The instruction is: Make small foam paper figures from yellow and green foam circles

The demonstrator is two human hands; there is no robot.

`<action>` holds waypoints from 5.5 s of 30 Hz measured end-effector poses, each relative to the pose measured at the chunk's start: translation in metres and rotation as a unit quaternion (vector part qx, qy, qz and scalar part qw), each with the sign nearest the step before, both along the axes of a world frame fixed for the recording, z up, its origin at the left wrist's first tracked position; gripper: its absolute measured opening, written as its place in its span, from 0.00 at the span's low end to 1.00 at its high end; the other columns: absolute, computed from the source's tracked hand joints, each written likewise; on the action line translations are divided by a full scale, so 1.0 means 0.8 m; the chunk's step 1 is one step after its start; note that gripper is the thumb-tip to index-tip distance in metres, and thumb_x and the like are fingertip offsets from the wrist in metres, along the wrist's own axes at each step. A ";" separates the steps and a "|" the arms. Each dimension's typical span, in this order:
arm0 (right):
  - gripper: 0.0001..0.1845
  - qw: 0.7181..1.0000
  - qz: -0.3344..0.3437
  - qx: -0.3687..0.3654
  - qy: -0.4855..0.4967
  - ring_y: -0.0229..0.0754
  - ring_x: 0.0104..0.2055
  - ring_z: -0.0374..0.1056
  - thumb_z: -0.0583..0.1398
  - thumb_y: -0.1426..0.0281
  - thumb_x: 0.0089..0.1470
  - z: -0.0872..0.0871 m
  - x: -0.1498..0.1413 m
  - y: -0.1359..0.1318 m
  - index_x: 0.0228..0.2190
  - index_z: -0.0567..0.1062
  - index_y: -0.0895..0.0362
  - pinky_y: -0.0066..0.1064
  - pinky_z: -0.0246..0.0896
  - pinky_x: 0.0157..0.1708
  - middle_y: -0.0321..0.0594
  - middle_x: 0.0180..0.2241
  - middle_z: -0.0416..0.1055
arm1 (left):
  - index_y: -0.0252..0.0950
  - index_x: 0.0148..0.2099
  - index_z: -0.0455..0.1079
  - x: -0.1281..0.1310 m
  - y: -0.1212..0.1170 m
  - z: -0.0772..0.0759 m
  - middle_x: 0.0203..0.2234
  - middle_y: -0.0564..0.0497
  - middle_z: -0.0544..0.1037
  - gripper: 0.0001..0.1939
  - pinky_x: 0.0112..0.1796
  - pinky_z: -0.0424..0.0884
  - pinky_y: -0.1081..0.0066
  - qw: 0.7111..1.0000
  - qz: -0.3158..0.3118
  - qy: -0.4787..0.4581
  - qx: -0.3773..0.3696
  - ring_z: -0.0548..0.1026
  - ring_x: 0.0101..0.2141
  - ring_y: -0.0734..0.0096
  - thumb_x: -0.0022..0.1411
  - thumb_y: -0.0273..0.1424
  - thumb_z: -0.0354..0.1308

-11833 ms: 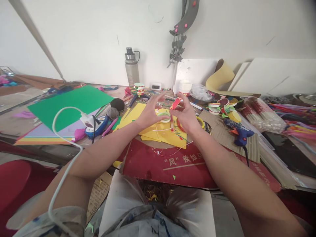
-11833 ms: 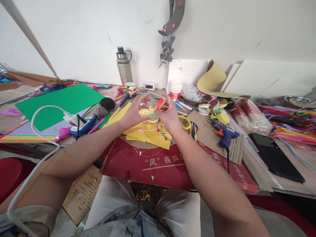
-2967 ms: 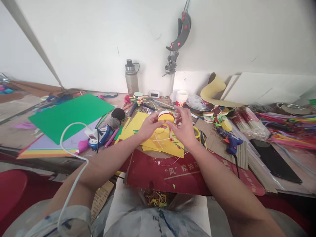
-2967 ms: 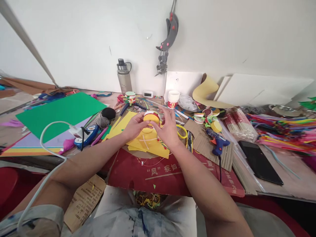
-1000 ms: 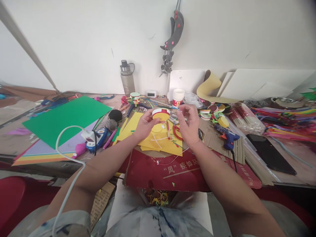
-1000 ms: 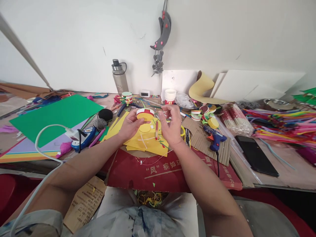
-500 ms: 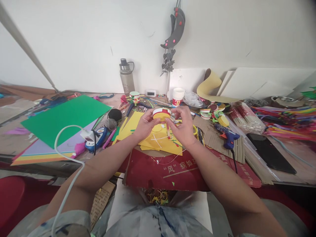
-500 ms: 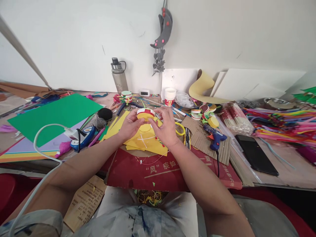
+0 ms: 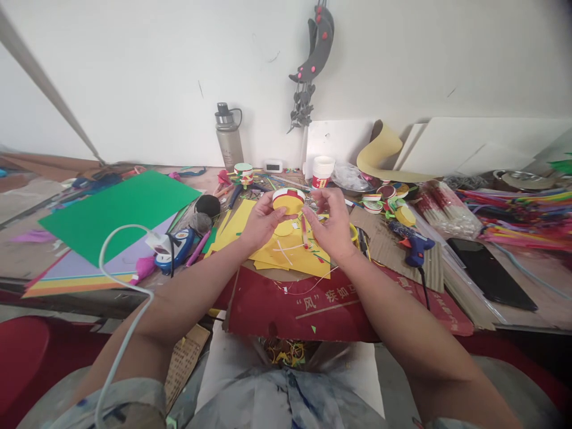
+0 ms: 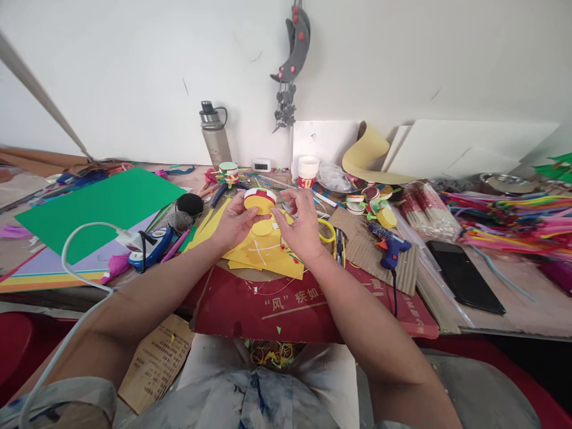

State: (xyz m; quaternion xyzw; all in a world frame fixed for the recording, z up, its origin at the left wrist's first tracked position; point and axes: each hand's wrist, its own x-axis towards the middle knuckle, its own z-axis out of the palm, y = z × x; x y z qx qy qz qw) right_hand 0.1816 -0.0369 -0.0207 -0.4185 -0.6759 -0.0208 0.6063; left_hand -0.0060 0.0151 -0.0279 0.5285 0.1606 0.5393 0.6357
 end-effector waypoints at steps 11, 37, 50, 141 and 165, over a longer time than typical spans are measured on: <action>0.11 0.999 0.021 -0.030 0.000 0.42 0.36 0.68 0.64 0.58 0.69 -0.002 -0.003 0.001 0.45 0.75 0.51 0.38 0.69 0.38 0.37 0.37 0.72 | 0.42 0.52 0.77 0.004 -0.002 -0.006 0.47 0.52 0.86 0.27 0.52 0.85 0.60 0.995 -0.073 -0.006 -0.068 0.84 0.45 0.67 0.53 0.36 0.83; 0.26 0.996 0.027 -0.078 0.030 0.47 0.38 0.68 0.63 0.42 0.67 -0.012 0.002 0.014 0.46 0.78 0.52 0.43 0.67 0.41 0.41 0.38 0.74 | 0.38 0.48 0.80 0.008 -0.007 0.000 0.42 0.52 0.86 0.28 0.40 0.84 0.72 0.997 -0.036 0.029 -0.069 0.83 0.39 0.72 0.47 0.39 0.85; 0.23 0.982 0.089 -0.136 0.098 0.43 0.35 0.66 0.64 0.46 0.66 -0.023 0.004 0.024 0.46 0.78 0.53 0.37 0.64 0.38 0.35 0.34 0.71 | 0.37 0.49 0.79 0.003 -0.002 -0.003 0.40 0.50 0.85 0.33 0.32 0.82 0.73 0.997 -0.018 0.068 -0.034 0.81 0.36 0.71 0.45 0.47 0.84; 0.17 0.998 0.052 -0.027 -0.026 0.53 0.48 0.76 0.61 0.52 0.72 -0.003 -0.005 -0.007 0.46 0.85 0.46 0.53 0.74 0.52 0.45 0.44 0.82 | 0.40 0.56 0.76 0.002 -0.015 0.023 0.37 0.51 0.82 0.30 0.38 0.69 0.67 0.985 -0.104 0.015 -0.139 0.76 0.35 0.68 0.47 0.29 0.65; 0.13 0.897 -0.112 -0.288 -0.317 0.58 0.55 0.74 0.64 0.70 0.66 -0.013 0.028 0.017 0.48 0.85 0.59 0.52 0.70 0.60 0.56 0.50 0.80 | 0.42 0.54 0.70 -0.008 -0.010 0.042 0.33 0.56 0.74 0.32 0.34 0.65 0.68 0.989 -0.034 -0.008 -0.145 0.73 0.31 0.71 0.42 0.26 0.61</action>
